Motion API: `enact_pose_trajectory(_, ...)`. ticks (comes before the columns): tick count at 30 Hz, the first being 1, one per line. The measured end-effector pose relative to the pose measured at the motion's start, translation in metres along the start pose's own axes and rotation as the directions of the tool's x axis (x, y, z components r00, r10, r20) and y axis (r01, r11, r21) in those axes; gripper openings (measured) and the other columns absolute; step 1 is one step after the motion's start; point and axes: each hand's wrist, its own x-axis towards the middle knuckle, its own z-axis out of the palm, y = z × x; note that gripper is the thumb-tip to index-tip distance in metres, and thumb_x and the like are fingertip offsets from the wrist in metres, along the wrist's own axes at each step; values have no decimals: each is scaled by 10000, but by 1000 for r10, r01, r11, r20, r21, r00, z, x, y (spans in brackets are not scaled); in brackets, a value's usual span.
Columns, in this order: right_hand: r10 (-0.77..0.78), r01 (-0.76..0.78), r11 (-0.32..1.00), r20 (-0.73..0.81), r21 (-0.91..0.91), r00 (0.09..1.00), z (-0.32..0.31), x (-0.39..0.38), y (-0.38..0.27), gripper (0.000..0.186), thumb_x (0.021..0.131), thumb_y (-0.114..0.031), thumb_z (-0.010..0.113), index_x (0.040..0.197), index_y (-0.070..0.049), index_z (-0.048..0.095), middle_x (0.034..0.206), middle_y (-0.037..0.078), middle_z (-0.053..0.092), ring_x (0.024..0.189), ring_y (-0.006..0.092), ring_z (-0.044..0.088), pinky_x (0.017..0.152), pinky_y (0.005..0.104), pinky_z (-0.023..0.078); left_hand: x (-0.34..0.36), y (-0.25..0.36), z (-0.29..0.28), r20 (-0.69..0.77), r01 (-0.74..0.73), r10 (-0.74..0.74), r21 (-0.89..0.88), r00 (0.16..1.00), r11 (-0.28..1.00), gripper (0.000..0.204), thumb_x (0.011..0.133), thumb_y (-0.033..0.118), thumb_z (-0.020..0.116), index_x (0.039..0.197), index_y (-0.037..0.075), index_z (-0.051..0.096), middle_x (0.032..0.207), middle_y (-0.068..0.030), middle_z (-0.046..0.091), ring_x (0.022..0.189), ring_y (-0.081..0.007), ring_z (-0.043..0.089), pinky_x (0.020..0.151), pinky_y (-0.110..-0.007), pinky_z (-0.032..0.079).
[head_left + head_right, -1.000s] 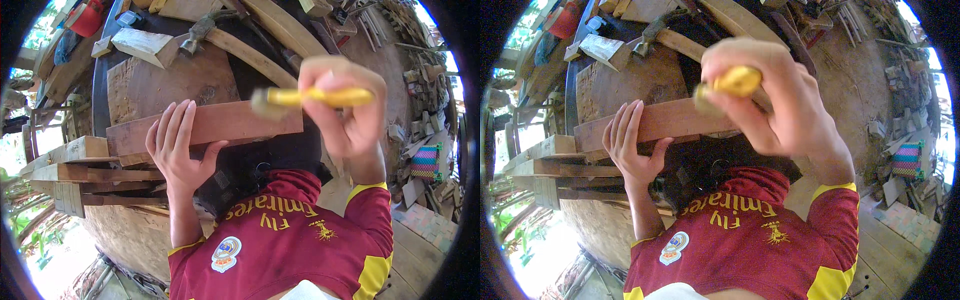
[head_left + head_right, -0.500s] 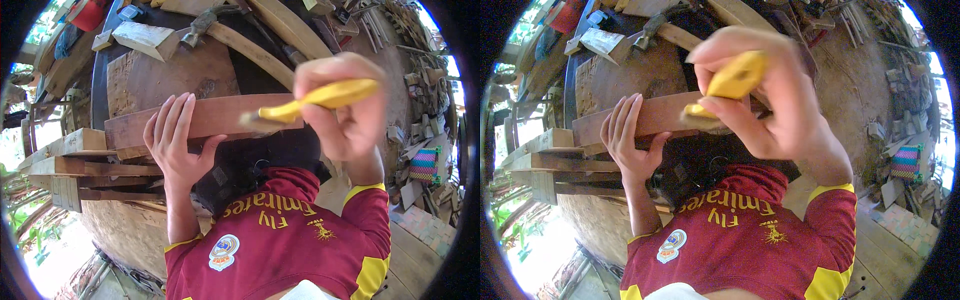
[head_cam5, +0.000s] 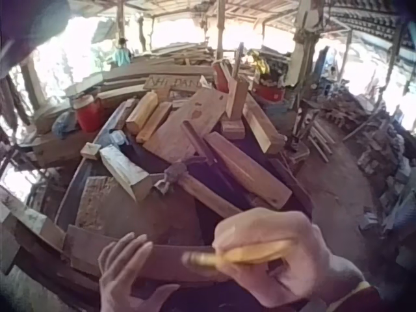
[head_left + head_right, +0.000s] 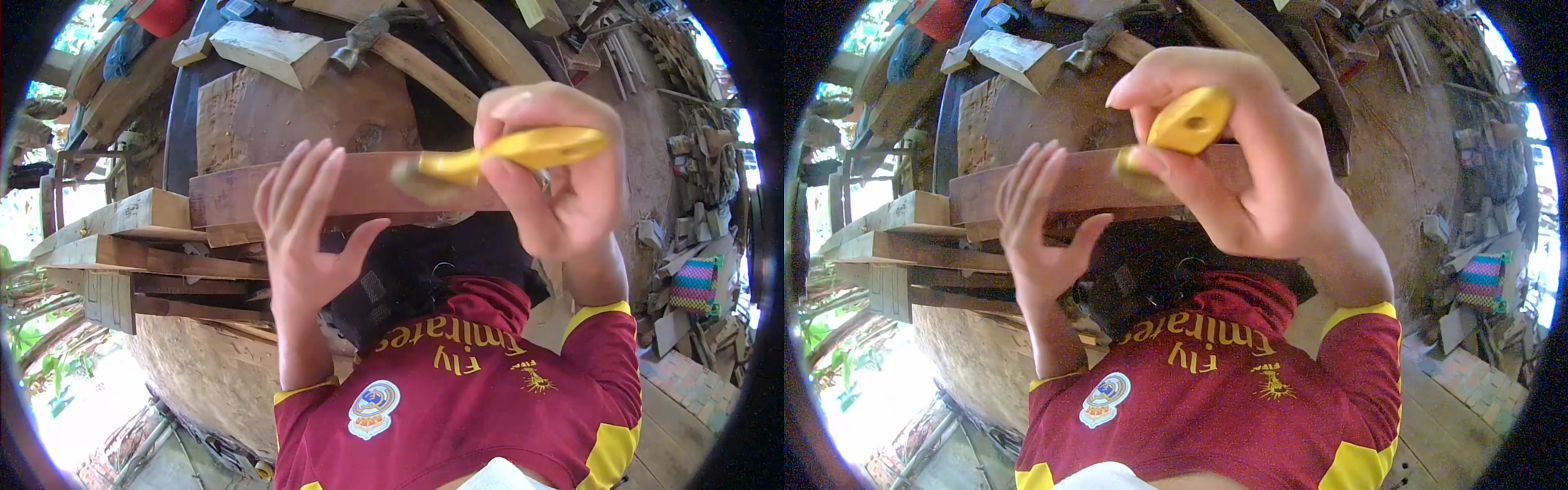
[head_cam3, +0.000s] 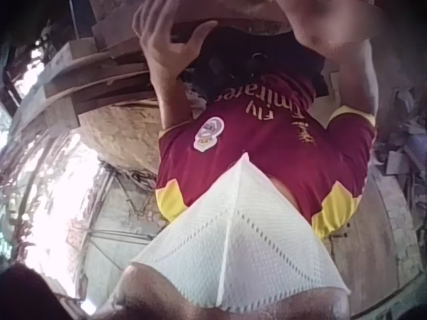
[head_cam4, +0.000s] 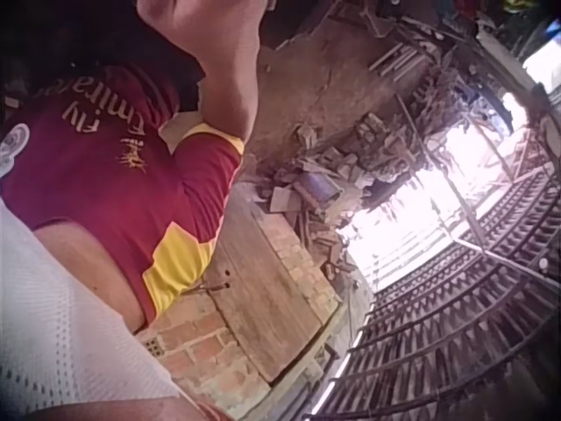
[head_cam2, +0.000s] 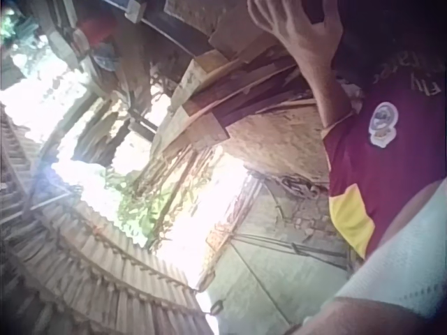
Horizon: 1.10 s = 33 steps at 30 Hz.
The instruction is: The person carves a small wooden block using a chisel and mallet, then brushes the surface of a longer wooden plank with a yellow-handled brush. The person handles the wood and tools directly without visible secondary objects.
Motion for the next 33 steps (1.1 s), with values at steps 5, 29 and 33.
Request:
enact_pose_trajectory(5,81,-78,993,-34,93,996,3,4,2,376,855,100,581,1189,46,417,991,211,576,723,158,582,653,243,485,-6,-25,-41,-120,195,-176,171,977,966,694,698,401,805,1257,47,595,1281,-139,594,1242,-324,516,1058,-445,358)
enact_pose_trajectory(29,62,-87,987,181,135,981,48,37,5,385,859,96,581,1199,46,408,976,227,573,710,138,566,596,217,479,-33,-27,-23,-216,283,-251,135,944,949,664,763,436,763,1238,7,589,1288,-150,591,1238,-322,522,1066,-458,331)
enact_pose_trajectory(33,7,-31,982,125,188,992,57,41,10,382,856,91,587,1188,42,404,968,223,566,688,146,569,602,223,488,-41,-24,-13,-338,276,-235,78,912,958,550,764,323,794,1194,28,617,1228,-117,626,1200,-312,545,1060,-459,342)
